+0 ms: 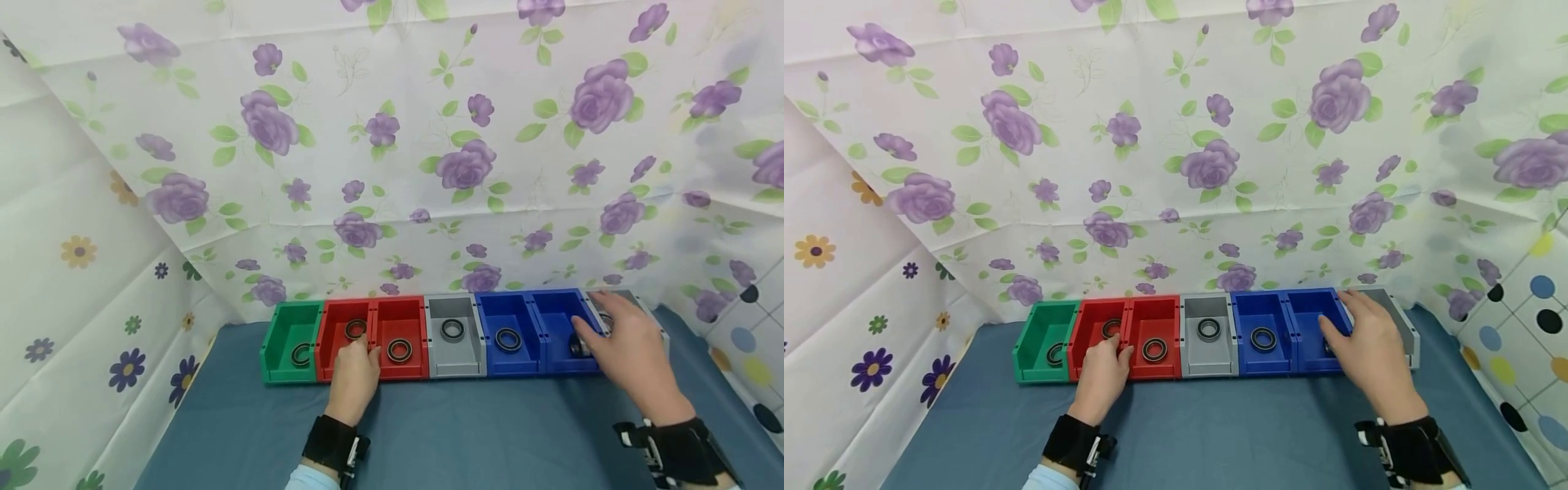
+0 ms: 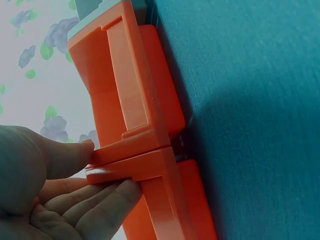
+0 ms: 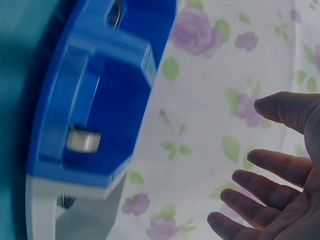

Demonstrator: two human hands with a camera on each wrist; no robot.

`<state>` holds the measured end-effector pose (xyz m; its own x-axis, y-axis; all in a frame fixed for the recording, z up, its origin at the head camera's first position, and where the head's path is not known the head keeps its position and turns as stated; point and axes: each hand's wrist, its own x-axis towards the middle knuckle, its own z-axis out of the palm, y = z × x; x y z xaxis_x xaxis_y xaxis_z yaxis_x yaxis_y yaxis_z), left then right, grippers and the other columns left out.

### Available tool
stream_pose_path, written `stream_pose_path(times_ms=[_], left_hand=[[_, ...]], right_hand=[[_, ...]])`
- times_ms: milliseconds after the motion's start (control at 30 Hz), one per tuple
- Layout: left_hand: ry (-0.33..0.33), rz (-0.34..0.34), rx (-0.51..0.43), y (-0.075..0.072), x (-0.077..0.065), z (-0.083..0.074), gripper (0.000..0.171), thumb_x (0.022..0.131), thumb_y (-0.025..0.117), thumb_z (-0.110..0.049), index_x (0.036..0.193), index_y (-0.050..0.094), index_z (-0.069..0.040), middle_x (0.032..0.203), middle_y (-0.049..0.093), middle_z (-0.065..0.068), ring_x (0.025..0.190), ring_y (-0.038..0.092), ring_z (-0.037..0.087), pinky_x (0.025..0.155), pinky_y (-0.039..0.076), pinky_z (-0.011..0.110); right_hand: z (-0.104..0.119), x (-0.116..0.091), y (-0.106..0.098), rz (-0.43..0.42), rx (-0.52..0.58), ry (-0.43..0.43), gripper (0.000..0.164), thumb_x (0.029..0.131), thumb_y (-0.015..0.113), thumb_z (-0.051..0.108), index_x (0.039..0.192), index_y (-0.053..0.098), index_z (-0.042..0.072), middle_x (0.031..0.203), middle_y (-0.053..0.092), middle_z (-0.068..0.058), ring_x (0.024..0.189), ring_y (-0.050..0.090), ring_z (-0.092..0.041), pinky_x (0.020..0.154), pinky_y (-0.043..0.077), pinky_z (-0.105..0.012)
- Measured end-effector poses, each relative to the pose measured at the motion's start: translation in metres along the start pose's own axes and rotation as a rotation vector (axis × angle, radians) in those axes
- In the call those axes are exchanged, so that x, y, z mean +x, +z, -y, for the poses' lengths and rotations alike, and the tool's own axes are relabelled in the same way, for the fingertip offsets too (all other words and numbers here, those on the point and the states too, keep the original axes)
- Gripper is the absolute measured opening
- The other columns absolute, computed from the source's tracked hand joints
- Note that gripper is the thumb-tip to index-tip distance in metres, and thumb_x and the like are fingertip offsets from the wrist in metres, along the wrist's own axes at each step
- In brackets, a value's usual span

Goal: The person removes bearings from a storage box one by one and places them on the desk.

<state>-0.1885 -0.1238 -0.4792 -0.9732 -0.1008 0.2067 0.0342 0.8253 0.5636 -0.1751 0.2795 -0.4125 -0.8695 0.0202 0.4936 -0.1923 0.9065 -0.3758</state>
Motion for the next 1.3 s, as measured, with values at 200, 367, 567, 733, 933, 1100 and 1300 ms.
stream_pose_path(times_ms=[200,367,567,733,933,1100,1300], left_hand=[[0.004,0.001,-0.018,0.000,0.001,0.001,0.037,0.092,0.060,-0.023,0.120,0.058,0.001,0.054,0.045,-0.002,0.044,0.043,0.007,0.040,0.036,0.026],[0.004,-0.006,-0.038,0.001,0.004,0.001,0.040,0.090,0.061,-0.023,0.122,0.057,0.001,0.067,0.056,0.000,0.051,0.048,0.004,0.046,0.041,0.022],[-0.006,0.005,-0.046,0.001,0.005,0.000,0.038,0.090,0.061,-0.022,0.121,0.057,0.001,0.066,0.055,0.000,0.050,0.047,0.004,0.046,0.042,0.020],[0.003,-0.015,-0.017,0.003,0.005,0.001,0.035,0.090,0.062,-0.021,0.117,0.060,0.000,0.074,0.060,0.004,0.054,0.050,0.005,0.049,0.045,0.021],[-0.007,-0.021,-0.005,0.006,0.005,0.001,0.036,0.088,0.064,-0.022,0.117,0.060,-0.001,0.090,0.065,0.009,0.064,0.057,0.009,0.060,0.051,0.028],[-0.007,-0.016,-0.013,0.006,0.004,0.001,0.039,0.089,0.063,-0.022,0.121,0.058,0.000,0.096,0.065,0.011,0.066,0.059,0.010,0.060,0.051,0.027],[0.000,-0.003,-0.043,0.005,0.004,0.000,0.042,0.089,0.063,-0.022,0.123,0.056,0.002,0.085,0.064,0.010,0.053,0.050,0.004,0.047,0.044,0.019]], right_hand=[[-0.025,0.011,-0.005,0.009,0.011,0.019,0.055,0.089,0.062,0.032,0.133,0.048,0.001,0.131,0.044,-0.025,0.115,0.042,-0.044,0.088,0.035,-0.061],[-0.053,0.020,-0.003,0.023,-0.023,0.024,0.047,0.091,0.059,0.027,0.132,0.050,0.005,0.126,0.049,-0.026,0.074,0.057,-0.035,0.059,0.045,-0.049],[-0.088,0.025,0.006,0.135,-0.055,0.082,0.044,0.092,0.056,0.017,0.130,0.048,-0.003,0.123,0.047,-0.030,0.091,0.053,-0.041,0.065,0.044,-0.053],[-0.105,0.024,0.014,0.233,-0.060,0.116,0.042,0.090,0.053,0.013,0.127,0.047,-0.007,0.114,0.050,-0.030,0.060,0.051,-0.026,0.049,0.042,-0.040],[-0.117,0.022,0.025,0.382,-0.038,0.186,0.047,0.088,0.049,0.008,0.132,0.041,-0.008,0.091,0.051,-0.022,0.048,0.041,-0.017,0.042,0.036,-0.033],[-0.129,0.023,0.035,0.504,-0.031,0.208,0.052,0.082,0.046,0.000,0.133,0.038,-0.009,0.071,0.044,-0.008,0.054,0.042,-0.018,0.047,0.036,-0.033],[-0.141,0.025,0.049,0.550,-0.079,0.207,0.054,0.078,0.057,0.004,0.128,0.043,-0.009,0.101,0.055,-0.028,0.080,0.053,-0.036,0.068,0.044,-0.052]])
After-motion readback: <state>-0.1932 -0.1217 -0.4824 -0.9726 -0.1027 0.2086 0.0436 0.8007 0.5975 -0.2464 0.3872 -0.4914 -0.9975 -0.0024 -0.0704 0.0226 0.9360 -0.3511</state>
